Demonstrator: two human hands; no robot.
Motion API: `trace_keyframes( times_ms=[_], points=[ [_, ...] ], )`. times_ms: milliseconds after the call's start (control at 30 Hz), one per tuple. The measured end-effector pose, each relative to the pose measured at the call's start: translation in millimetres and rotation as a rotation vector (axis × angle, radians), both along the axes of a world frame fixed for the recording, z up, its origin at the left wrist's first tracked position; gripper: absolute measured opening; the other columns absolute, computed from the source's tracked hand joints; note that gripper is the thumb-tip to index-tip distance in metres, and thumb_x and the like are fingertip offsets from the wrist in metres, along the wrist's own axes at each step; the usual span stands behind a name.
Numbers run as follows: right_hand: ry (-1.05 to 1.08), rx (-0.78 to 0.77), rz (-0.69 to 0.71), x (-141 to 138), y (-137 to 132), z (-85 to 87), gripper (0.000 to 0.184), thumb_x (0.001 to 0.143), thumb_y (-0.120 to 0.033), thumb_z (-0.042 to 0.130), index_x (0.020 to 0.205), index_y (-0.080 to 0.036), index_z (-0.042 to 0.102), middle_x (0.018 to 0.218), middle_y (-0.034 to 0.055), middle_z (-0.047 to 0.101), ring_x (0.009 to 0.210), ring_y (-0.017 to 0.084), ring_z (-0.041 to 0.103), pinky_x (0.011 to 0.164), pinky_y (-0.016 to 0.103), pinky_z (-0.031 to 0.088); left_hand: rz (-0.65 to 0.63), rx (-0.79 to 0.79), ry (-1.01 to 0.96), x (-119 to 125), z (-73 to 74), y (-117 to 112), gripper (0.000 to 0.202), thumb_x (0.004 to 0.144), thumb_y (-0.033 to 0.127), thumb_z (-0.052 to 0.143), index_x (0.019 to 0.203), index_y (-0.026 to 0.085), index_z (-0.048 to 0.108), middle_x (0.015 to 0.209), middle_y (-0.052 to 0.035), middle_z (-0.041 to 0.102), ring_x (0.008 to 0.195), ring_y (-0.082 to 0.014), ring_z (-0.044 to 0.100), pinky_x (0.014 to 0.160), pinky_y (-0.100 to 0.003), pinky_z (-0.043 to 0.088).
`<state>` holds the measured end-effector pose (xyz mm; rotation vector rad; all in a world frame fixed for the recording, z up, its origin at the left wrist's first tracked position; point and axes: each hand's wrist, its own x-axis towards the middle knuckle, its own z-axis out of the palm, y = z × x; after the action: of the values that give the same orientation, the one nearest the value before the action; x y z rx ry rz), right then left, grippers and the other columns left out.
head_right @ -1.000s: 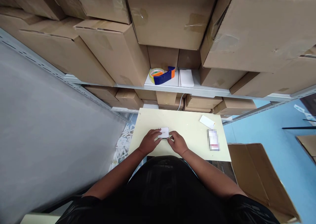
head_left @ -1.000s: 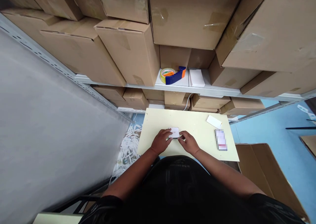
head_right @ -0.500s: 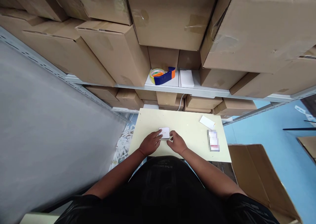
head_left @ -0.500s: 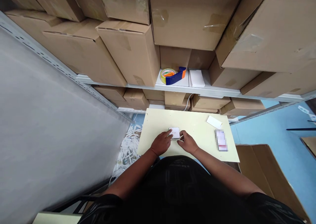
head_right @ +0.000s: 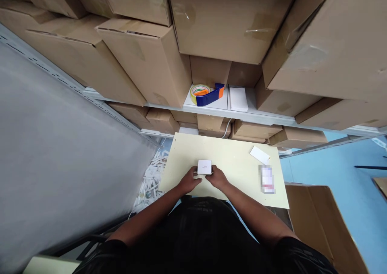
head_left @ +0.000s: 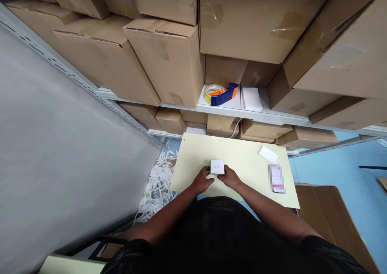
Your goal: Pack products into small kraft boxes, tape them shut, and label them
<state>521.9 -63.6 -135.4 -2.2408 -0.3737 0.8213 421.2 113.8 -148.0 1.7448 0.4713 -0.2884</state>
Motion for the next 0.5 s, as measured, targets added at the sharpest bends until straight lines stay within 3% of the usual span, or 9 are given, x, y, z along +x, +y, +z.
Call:
trace_keyframes(
  times_ms=[233,500],
  points=[
    [0.032,0.033,0.008,32,58,-6.4,0.038,0.076,-0.021,0.073,0.111,-0.023,0.058,0.101,0.0042,0.075,0.084,0.020,0.073,0.075,0.031,0.053,0.104,0.125,-0.065,35,-2.8,48,0.058,0.080,0.019,0.073,0.133,0.018,0.052,0.137,-0.0162,0.064,0.123,-0.0306,0.066,0.098,-0.045,0.056],
    [0.088,0.054,-0.001,68,135,-6.4,0.049,0.076,-0.023,0.073,0.123,-0.022,0.057,0.121,0.0081,0.071,0.091,0.019,0.072,0.079,0.031,0.055,0.182,0.142,-0.061,77,0.8,115,0.056,0.080,0.018,0.072,0.133,0.018,0.053,0.133,-0.0147,0.068,0.119,-0.0287,0.068,0.100,-0.042,0.055]
  ],
)
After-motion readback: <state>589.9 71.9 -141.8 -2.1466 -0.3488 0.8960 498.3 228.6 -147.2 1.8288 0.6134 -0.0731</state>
